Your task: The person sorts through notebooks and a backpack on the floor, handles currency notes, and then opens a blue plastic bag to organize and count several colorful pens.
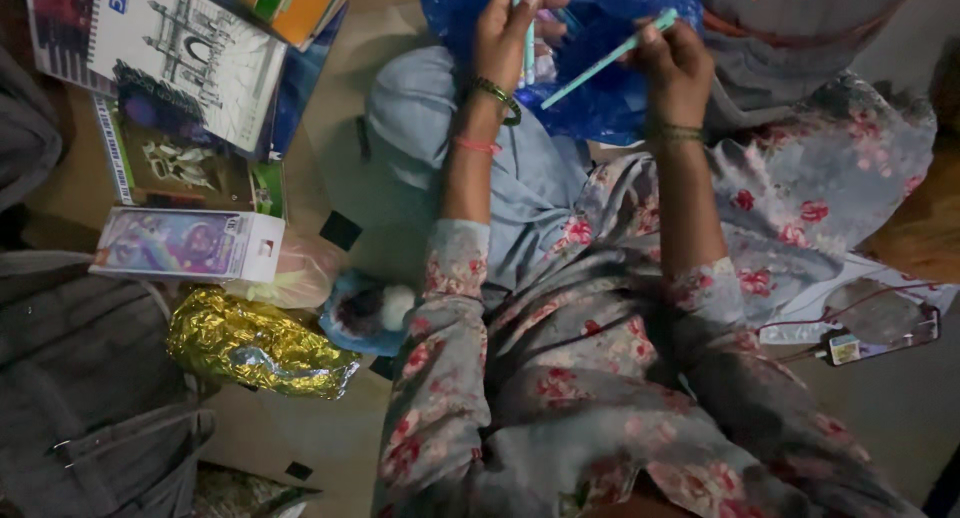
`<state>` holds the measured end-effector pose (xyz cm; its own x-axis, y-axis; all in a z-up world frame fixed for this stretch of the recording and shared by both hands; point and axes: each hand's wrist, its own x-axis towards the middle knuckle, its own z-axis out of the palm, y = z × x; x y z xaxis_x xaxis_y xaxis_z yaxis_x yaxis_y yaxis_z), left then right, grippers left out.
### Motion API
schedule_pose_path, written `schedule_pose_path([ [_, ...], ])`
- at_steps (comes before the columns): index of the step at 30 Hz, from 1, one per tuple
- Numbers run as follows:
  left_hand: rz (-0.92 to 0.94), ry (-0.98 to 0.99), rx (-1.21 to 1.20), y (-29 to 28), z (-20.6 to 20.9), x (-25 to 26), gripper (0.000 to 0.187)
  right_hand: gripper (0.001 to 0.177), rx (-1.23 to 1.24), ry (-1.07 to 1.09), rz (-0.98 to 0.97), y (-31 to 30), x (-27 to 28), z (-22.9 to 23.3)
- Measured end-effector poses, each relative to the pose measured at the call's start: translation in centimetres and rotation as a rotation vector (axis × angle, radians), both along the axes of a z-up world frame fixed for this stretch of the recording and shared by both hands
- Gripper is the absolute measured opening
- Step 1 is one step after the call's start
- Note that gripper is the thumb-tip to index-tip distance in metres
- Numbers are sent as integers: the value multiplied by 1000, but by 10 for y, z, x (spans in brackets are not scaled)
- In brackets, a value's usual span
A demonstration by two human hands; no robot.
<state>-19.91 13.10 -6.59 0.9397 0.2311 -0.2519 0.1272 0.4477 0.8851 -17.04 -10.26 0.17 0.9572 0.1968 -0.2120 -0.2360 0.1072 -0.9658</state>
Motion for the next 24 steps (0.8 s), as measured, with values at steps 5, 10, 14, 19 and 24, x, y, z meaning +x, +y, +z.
schedule_pose_path([
  [5,173,-286,201,-2,-24,6,34,17,-280,-452,134,18,8,8],
  [10,245,-1,221,-2,-10,4,32,26,-685,-854,350,28,17,-7],
  [14,316,-87,124,1,14,3,31,21,-919,-939,607,30,36,-99],
  [19,333,-140,-32,-1,23,2,29,20,-1001,-940,709,37,39,-131],
  [24,304,-184,86,-1,23,3,32,15,-1054,-953,599,68,52,-142],
])
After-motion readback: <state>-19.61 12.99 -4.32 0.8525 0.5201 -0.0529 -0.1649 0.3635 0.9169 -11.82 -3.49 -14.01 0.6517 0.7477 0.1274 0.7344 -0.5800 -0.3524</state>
